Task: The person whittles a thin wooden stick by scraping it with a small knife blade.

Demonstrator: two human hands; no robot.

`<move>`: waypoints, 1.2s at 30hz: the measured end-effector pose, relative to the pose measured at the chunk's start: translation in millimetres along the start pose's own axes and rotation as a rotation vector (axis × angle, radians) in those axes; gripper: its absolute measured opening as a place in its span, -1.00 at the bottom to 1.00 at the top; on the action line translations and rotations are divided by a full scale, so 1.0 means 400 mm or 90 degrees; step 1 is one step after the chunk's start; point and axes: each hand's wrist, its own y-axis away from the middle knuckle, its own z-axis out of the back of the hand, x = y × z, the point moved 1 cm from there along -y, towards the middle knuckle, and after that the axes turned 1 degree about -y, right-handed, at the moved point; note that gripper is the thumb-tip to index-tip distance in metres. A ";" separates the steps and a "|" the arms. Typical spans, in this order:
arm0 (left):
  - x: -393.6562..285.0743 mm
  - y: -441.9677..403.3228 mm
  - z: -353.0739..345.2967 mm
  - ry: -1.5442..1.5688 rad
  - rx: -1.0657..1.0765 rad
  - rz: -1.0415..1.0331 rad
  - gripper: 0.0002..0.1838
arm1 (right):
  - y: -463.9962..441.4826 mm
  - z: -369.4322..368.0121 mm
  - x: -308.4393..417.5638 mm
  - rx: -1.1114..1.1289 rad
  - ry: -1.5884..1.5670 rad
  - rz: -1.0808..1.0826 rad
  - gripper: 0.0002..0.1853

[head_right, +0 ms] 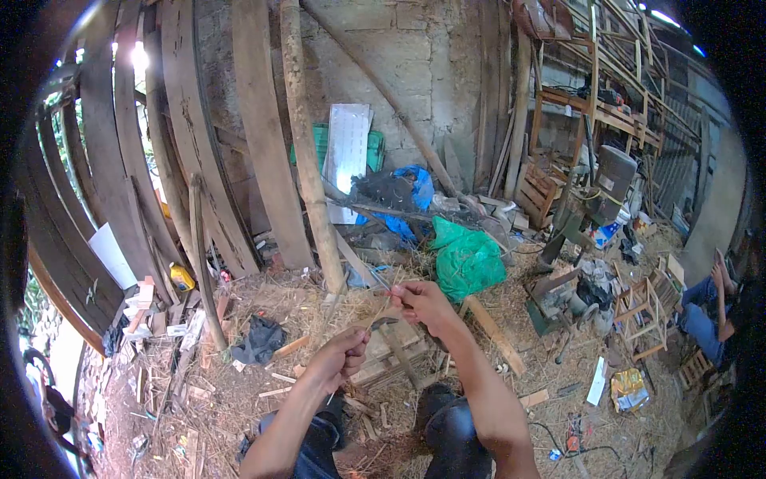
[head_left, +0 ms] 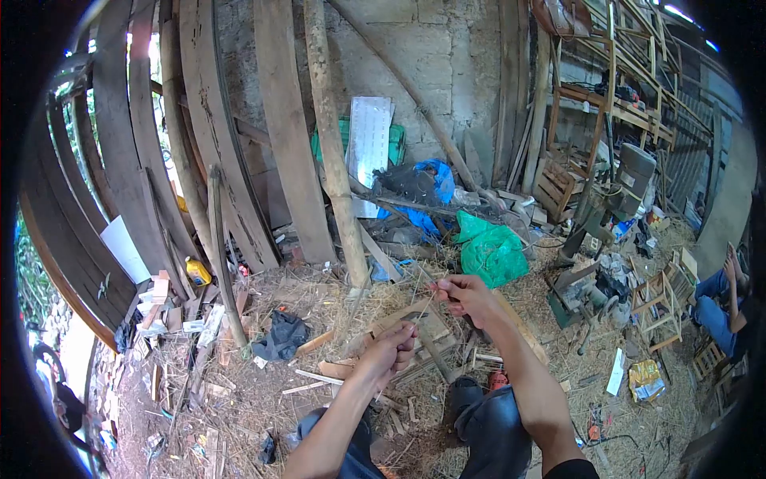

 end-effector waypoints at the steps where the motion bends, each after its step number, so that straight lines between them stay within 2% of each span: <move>1: 0.001 -0.002 -0.001 0.004 0.000 -0.002 -0.83 | -0.002 0.005 -0.003 0.001 0.003 -0.002 -0.78; 4: -0.008 0.004 -0.007 -0.022 -0.008 -0.015 -0.82 | -0.026 0.048 -0.011 -0.006 0.040 0.002 -0.78; 6: -0.011 0.035 -0.012 -0.030 0.019 0.015 -0.82 | -0.035 0.116 0.003 -0.252 -0.023 0.167 -0.79; 7: -0.009 0.042 -0.001 -0.028 0.019 0.013 -0.82 | -0.034 0.163 -0.001 -0.250 -0.020 0.167 -0.79; 9: -0.012 0.048 0.034 -0.084 -0.084 -0.021 -0.80 | -0.032 0.242 -0.016 -0.267 -0.104 0.227 -0.77; 10: -0.007 0.036 0.052 -0.081 -0.085 -0.023 -0.80 | -0.019 0.205 -0.007 -0.264 -0.101 0.226 -0.77; 12: 0.003 0.009 0.079 -0.507 -0.230 -0.382 -0.79 | 0.020 0.103 -0.003 -0.147 0.018 0.153 -0.73; 14: 0.008 0.006 0.074 -0.512 -0.230 -0.361 -0.81 | 0.032 -0.008 -0.009 -0.035 0.024 0.111 -0.71; 16: 0.012 0.003 0.071 -0.529 -0.231 -0.345 -0.82 | 0.034 -0.080 -0.016 0.015 0.026 0.100 -0.73; 18: 0.025 0.000 0.063 -0.507 -0.218 -0.445 -0.84 | 0.025 -0.084 -0.023 0.063 0.025 0.094 -0.76; 20: 0.013 0.012 0.049 -0.509 -0.205 -0.423 -0.83 | -0.008 -0.036 -0.037 0.036 0.031 0.048 -0.79; 22: 0.006 0.012 0.041 -0.506 -0.196 -0.402 -0.83 | -0.022 -0.013 -0.038 -0.010 0.026 0.061 -0.79; 24: 0.008 0.006 0.038 -0.485 -0.179 -0.284 -0.83 | -0.023 0.007 -0.036 -0.056 0.023 0.068 -0.78; 27: 0.023 -0.016 0.038 -0.450 -0.177 -0.224 -0.82 | -0.029 0.031 -0.023 -0.054 0.029 0.082 -0.77; 29: 0.018 0.010 0.030 -0.404 -0.153 -0.216 -0.81 | -0.053 0.087 -0.040 -0.260 -0.031 0.143 -0.77; 30: 0.017 0.017 0.026 -0.354 -0.127 -0.210 -0.80 | -0.062 0.147 -0.049 -0.260 -0.030 0.145 -0.77; 32: 0.020 0.021 0.056 -0.357 -0.134 -0.238 -0.79 | -0.071 0.270 -0.061 -0.329 -0.187 0.233 -0.78; 33: 0.017 0.018 0.072 -0.360 -0.147 -0.263 -0.78 | -0.066 0.260 -0.068 -0.327 -0.187 0.237 -0.78; 34: 0.011 0.006 0.081 -0.358 -0.150 -0.265 -0.78 | -0.055 0.231 -0.081 -0.314 -0.107 0.149 -0.76; 35: 0.002 -0.005 0.088 -0.461 -0.213 -0.345 -0.81 | -0.046 0.204 -0.095 -0.301 -0.026 0.057 -0.73; 36: 0.000 -0.009 0.091 -0.565 -0.274 -0.418 -0.83 | -0.036 0.159 -0.087 -0.301 -0.024 0.048 -0.73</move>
